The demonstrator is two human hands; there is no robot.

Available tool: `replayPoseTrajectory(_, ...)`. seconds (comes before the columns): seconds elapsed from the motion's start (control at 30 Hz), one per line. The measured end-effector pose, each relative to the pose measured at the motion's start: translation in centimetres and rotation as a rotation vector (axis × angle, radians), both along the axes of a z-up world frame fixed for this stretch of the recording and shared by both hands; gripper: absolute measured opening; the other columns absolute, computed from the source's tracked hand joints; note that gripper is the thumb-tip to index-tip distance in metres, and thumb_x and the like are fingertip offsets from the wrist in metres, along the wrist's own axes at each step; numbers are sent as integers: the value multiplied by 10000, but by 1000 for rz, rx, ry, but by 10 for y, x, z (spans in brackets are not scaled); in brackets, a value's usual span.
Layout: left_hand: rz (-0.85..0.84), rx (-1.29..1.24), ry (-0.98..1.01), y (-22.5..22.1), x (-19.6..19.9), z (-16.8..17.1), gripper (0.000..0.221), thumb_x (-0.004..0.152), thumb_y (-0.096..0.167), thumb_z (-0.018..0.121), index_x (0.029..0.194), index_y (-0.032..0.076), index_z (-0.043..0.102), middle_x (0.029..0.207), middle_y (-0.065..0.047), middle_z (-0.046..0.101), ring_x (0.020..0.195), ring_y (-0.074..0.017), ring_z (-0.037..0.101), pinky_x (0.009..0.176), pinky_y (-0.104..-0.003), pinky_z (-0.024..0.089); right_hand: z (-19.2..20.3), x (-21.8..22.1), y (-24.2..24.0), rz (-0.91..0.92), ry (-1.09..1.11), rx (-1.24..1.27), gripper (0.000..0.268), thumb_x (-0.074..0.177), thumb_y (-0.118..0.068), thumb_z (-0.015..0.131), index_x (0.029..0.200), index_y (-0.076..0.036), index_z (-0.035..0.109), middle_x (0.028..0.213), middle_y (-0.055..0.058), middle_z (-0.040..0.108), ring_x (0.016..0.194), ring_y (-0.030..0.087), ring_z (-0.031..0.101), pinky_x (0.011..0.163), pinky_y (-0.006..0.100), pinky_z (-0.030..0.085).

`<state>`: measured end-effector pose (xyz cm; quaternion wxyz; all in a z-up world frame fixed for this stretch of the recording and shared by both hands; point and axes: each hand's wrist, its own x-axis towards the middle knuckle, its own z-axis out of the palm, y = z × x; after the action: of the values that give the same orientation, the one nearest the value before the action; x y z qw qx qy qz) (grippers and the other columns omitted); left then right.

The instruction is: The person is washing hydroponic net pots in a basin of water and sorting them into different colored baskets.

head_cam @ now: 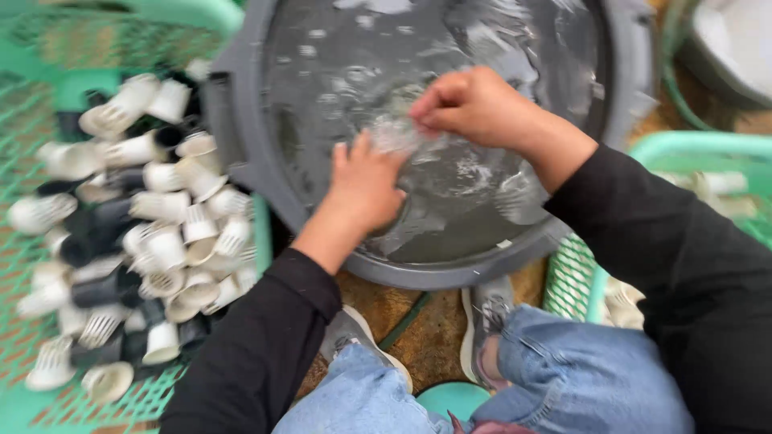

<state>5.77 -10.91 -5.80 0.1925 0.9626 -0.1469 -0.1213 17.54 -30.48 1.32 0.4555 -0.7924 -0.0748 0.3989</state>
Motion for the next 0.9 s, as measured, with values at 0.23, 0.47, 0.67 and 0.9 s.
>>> replayPoseTrajectory(0.23, -105, 36, -155, 52, -22, 18, 172, 878, 337, 711, 943, 225, 824, 1329, 9, 697, 1437, -331, 450, 1054, -670, 309, 110, -67, -165, 287, -1022, -444, 181, 932, -211, 791, 1089, -121, 786, 1040, 86, 763, 966, 314, 704, 816, 426, 551)
replayPoseTrajectory(0.47, 82, -49, 30, 110, -43, 67, 270, 898, 433, 760, 1048, 216, 817, 1416, -123, 663, 1440, -415, 464, 1078, -564, 358, 80, -262, -421, -370, -673, -838, 274, 977, -330, 752, 1144, -115, 780, 1082, 158, 744, 966, 353, 703, 851, 447, 551)
replayPoseTrajectory(0.67, 412, -149, 288, 78, -43, 142, 329, 980, 345, 769, 1246, 154, 786, 926, -92, 640, 739, -172, 522, 661, -352, 407, -11, -419, -477, -721, -331, -870, 286, 935, -360, 736, 1120, -148, 791, 1007, 165, 756, 896, 351, 723, 829, 454, 559)
replayPoseTrajectory(0.9, 282, -91, 217, 22, -52, 179, 323, 1028, 261, 756, 1319, 121, 784, 826, -82, 618, 675, -131, 453, 628, -331, 411, -64, -443, -434, -652, -464, -821, 190, 916, -307, 694, 978, -154, 789, 994, 86, 747, 934, 331, 694, 803, 481, 549)
